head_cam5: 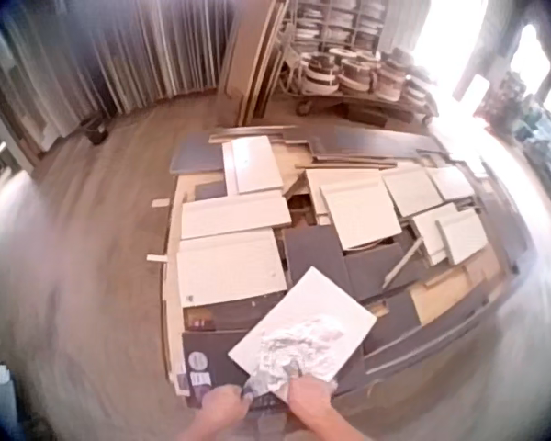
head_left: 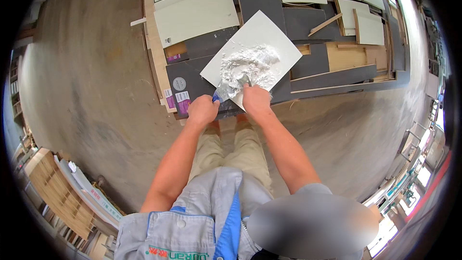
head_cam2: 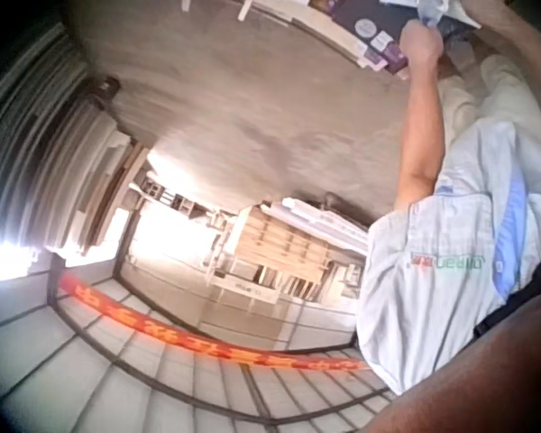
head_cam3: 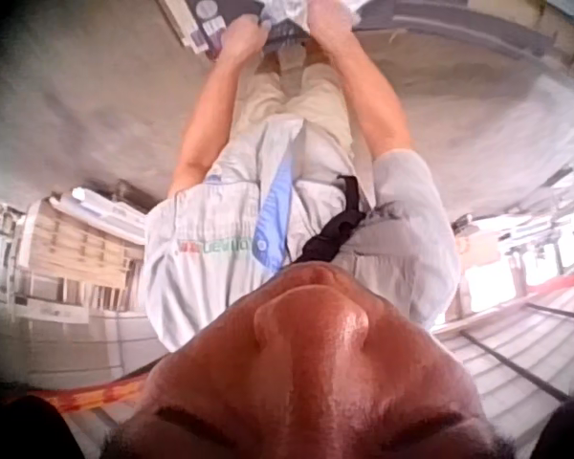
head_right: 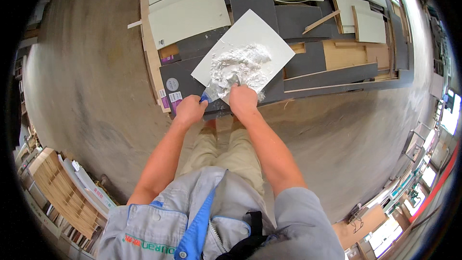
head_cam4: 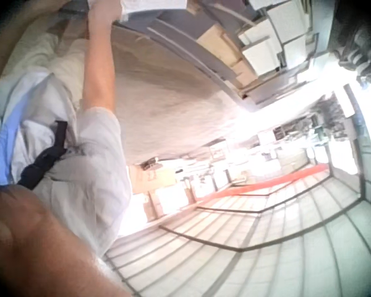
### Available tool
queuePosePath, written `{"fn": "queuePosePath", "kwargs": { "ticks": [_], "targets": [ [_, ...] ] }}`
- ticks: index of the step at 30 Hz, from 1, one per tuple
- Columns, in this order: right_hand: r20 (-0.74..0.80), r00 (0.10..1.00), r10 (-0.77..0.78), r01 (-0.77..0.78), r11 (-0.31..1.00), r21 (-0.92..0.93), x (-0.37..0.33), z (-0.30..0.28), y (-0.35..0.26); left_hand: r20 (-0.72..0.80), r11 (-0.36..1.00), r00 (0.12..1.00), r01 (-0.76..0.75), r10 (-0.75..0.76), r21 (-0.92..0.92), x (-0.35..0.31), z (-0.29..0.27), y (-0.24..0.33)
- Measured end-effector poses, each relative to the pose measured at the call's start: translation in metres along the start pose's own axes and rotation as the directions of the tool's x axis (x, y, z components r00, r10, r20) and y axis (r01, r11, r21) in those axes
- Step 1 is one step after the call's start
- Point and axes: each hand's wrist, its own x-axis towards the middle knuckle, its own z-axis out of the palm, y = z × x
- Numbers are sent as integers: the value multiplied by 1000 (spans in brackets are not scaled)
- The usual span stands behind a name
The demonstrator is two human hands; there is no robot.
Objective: The person mixes a white substance using two scrapers on a flat surface, after retrieving the substance from buckets in a workshop.
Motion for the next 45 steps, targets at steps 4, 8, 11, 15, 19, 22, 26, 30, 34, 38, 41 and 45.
{"fn": "queuePosePath", "kwargs": {
  "ticks": [4,8,11,15,19,22,26,30,34,38,41,45],
  "targets": [
    [-42,999,-17,17,1000,5,2,-26,-13,51,1000,998,30,-30,0,-6,-6,4],
    [-135,989,-62,58,998,-38,23,-1,-12,38,999,999,31,-30,-26,-12,-3,8],
    [-7,998,-62,62,996,-66,9,-2,-8,29,997,998,56,-55,-55,-15,4,1],
    [-26,999,-30,29,999,-43,0,-24,-16,48,995,996,78,-75,-61,-18,5,1],
    [-134,990,-34,33,999,-8,21,-15,-27,34,995,997,66,-64,-70,-15,5,3],
    [-25,1000,19,-20,999,-49,16,-11,-27,35,995,997,65,-63,-76,-15,8,-3],
    [23,999,49,-48,997,-55,0,-23,-32,5,993,997,79,-79,-87,-14,13,-9],
    [-103,995,19,-27,996,-80,25,-20,-43,9,996,998,55,-55,-68,-13,13,-4],
    [-20,996,85,-86,995,-52,14,-14,-27,-6,995,998,59,-59,-81,-13,14,-7],
    [-35,993,116,-117,992,-52,-19,-7,-9,14,996,998,56,-55,-67,-14,12,-6],
    [-107,981,159,-156,987,35,-19,-9,-8,26,996,999,50,-48,-67,-16,10,-4],
    [-152,966,210,-191,972,134,-19,35,-10,37,989,998,47,-42,-142,-15,14,5]
  ]
}}
